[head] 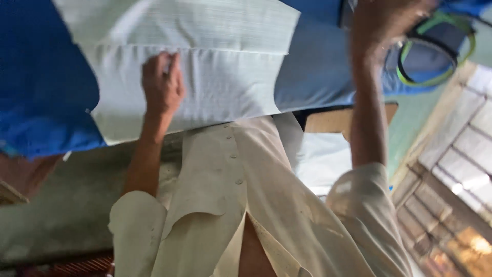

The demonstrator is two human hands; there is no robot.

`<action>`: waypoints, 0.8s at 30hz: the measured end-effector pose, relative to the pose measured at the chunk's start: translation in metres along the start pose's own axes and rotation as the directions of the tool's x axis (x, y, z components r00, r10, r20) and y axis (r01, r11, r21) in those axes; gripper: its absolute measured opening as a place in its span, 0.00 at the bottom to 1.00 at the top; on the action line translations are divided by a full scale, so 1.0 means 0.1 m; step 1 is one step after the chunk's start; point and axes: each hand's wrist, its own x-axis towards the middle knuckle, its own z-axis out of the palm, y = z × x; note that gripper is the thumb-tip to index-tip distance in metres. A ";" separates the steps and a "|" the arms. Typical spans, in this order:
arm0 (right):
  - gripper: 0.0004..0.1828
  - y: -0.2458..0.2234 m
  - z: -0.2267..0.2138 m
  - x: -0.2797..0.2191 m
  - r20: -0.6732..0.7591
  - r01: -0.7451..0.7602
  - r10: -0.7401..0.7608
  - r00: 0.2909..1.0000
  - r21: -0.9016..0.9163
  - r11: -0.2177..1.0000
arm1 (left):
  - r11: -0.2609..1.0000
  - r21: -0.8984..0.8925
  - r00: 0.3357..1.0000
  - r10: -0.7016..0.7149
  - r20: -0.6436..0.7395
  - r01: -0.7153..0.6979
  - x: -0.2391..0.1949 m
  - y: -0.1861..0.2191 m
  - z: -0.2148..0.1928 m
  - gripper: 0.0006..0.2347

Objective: The person irons a white garment on a blue-covered table using a steam iron and a wooden block. They smooth the fabric with their hands, press the iron over the material, and use the block to apply pressure to specific areas. The person repositions the garment multiple times to iron different sections.

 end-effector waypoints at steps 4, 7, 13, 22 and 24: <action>0.44 0.89 0.04 0.19 0.292 -0.090 0.117 0.949 -0.105 0.990 | 0.998 -0.045 0.999 -0.048 -0.005 0.048 -0.42 0.25 -0.06 0.11; 0.26 1.28 0.19 0.35 0.283 0.130 -0.171 0.944 0.158 0.979 | 0.996 -0.012 0.996 -0.088 -0.027 0.088 -0.56 0.38 -0.13 0.10; 0.31 1.43 0.58 0.55 0.731 -0.481 0.101 0.674 0.332 0.811 | 0.993 0.004 0.991 -0.114 -0.067 0.115 -0.59 0.28 -0.09 0.10; 0.20 -0.77 -0.88 -0.03 0.847 -0.364 0.134 0.514 0.074 0.928 | 0.994 -0.070 0.996 0.091 0.015 -0.089 -0.41 -0.19 0.08 0.12; 0.37 -1.32 -1.03 -0.17 0.901 -0.284 0.109 0.420 0.016 0.959 | 0.988 -0.069 0.989 0.140 0.036 -0.137 -0.34 -0.32 0.15 0.11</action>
